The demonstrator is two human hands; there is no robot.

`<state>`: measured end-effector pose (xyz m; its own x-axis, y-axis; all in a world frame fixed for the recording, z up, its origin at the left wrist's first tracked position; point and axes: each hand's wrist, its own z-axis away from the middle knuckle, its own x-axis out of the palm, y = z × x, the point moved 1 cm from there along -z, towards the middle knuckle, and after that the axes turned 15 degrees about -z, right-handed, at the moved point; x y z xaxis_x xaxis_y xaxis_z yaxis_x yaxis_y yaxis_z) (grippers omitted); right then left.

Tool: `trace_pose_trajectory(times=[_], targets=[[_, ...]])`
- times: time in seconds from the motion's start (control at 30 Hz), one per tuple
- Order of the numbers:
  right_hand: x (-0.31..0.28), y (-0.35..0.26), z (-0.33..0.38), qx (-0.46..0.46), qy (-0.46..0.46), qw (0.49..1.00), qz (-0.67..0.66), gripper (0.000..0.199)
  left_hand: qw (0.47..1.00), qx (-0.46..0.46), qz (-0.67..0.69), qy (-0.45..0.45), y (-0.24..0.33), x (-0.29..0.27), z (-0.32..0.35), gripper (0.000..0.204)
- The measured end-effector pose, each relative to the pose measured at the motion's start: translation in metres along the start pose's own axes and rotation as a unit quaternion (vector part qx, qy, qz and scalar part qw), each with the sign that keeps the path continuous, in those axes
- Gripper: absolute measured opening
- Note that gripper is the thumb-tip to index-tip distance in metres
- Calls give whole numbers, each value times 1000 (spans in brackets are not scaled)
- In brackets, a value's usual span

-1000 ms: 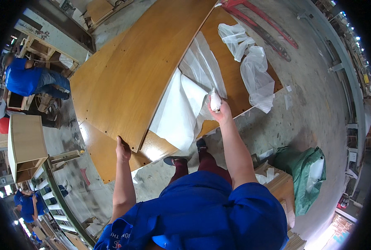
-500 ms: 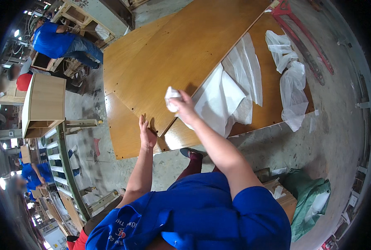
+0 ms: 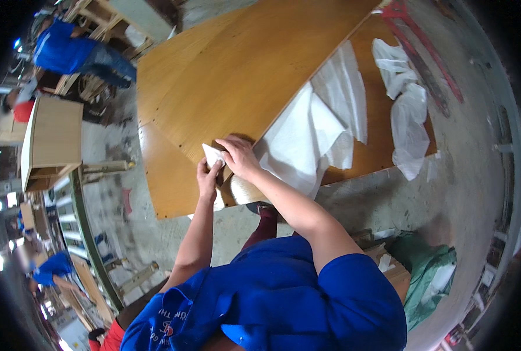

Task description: The person wipes the surface of a large wooden panel with a white cloth, removes protective paper, and continues wiping the panel. The person then places the panel onto a roller conveyor and wipes it again.

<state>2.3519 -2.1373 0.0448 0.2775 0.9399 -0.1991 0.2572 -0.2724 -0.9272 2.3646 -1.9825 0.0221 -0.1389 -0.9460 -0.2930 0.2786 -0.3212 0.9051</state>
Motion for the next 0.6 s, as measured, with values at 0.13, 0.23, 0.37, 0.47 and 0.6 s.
trace_pose_trajectory(times=[0.13,0.23,0.37,0.47,0.6], targets=[[-134,29,-1,40,210,951,223,51,994,-43,59,-75,1,-5,-2,27],[-252,50,11,254,331,805,422,80,987,-60,104,-105,14,10,-1,18],[-274,45,8,435,297,773,352,102,990,-67,87,-93,35,-8,6,16],[-248,47,13,433,217,800,354,107,991,-40,95,-87,58,-22,9,17],[-252,70,14,438,109,846,284,54,993,12,100,-66,88,-30,9,20]])
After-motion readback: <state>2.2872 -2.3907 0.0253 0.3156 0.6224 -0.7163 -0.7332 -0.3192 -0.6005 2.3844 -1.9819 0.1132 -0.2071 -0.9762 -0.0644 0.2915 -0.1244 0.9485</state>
